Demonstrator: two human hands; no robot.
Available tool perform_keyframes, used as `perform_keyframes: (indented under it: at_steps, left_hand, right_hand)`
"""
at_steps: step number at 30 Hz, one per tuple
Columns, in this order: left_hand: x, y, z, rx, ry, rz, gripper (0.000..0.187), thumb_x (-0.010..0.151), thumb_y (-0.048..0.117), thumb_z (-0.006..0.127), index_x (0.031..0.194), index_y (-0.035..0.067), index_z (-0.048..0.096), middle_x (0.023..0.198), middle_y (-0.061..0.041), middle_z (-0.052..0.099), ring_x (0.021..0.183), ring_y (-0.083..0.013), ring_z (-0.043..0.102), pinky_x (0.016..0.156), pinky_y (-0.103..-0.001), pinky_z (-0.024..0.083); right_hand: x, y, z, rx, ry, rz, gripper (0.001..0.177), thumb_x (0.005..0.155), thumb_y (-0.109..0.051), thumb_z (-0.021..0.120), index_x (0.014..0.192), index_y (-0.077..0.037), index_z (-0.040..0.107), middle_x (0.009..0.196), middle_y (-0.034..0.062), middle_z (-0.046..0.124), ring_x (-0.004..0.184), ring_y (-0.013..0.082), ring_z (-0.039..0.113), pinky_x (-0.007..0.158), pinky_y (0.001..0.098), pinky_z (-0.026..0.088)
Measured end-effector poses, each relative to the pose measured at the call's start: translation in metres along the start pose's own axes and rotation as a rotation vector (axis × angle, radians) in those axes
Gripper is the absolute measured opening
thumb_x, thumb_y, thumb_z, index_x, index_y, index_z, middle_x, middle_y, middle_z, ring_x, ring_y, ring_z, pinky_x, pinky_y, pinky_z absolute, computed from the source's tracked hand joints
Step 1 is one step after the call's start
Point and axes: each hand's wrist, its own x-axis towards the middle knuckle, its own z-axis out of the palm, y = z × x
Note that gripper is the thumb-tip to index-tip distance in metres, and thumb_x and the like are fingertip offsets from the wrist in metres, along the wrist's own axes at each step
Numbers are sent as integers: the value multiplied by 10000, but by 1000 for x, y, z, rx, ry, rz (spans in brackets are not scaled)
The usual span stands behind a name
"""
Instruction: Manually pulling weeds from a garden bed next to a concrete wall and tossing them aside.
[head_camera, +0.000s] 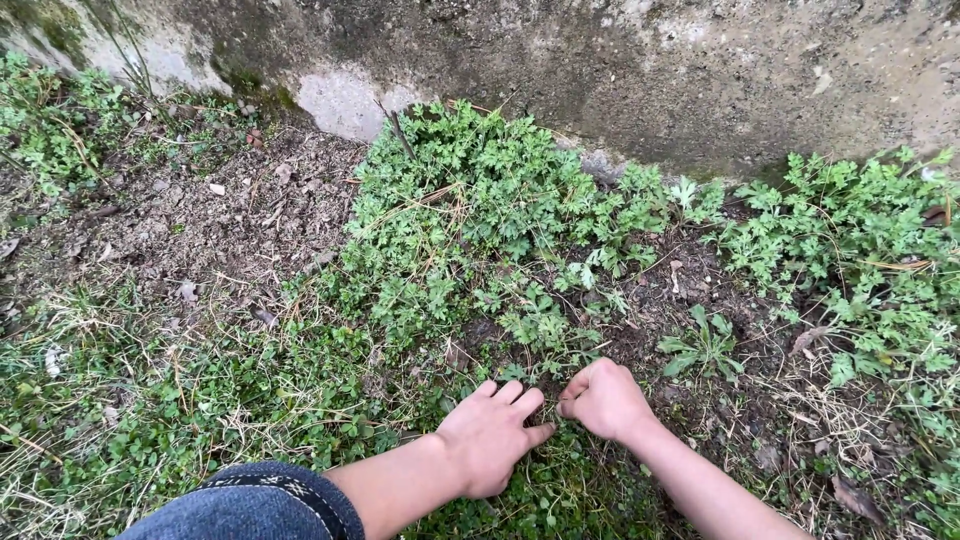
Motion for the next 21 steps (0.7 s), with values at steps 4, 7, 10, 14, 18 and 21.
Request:
perform_keyframes:
  at_steps: [4,7,10,14,18,21]
  left_hand:
    - [-1,1,-3,28,-29,-13,811,891,289,695,1613,259,327,1443,-120,360,1312,-296,352,1091,-486,332]
    - [-7,4,-13,6,-67,-23,828,903,228,684,1630,264,290,1449,-120,353,1322,-288,344,1107,-477,320]
    - [-4,4,-10,9,-61,-31,836,893,256,709,1621,266,299,1508,-135,312,1348,-295,333,1122,-485,304]
    - [-7,6,-14,4,-69,-31,839,892,231,702,1626,247,298,1450,-127,359,1301,-283,364,1089,-473,334]
    - [-8,7,-16,-4,-90,-40,847,895,198,690,1633,250,279,1487,-138,332,1329,-292,345,1115,-479,310]
    - [-9,8,-17,-1,-97,-42,846,898,204,682,1637,245,271,1479,-144,332,1328,-300,341,1112,-485,310]
  right_hand:
    - [6,-4,-10,260,-120,126,38,810,-143,822,788,-113,823,1121,79,807,1201,204,686,1204,468,364]
    - [2,-5,-21,340,-183,180,347,890,-137,801,592,-94,629,604,62,672,375,76,248,667,304,583]
    - [3,-10,-24,320,-212,226,284,913,-117,723,656,-52,622,1370,164,681,388,58,297,381,194,343]
    - [12,-6,-19,267,-221,205,207,921,-95,688,730,-21,718,1335,158,698,373,58,307,359,198,325]
    - [11,-8,-22,236,-250,192,270,921,-71,667,655,-26,645,1324,117,720,367,47,298,351,190,306]
    - [9,-10,-23,220,-260,201,274,925,-63,655,655,-19,635,1313,97,732,370,43,292,345,195,287]
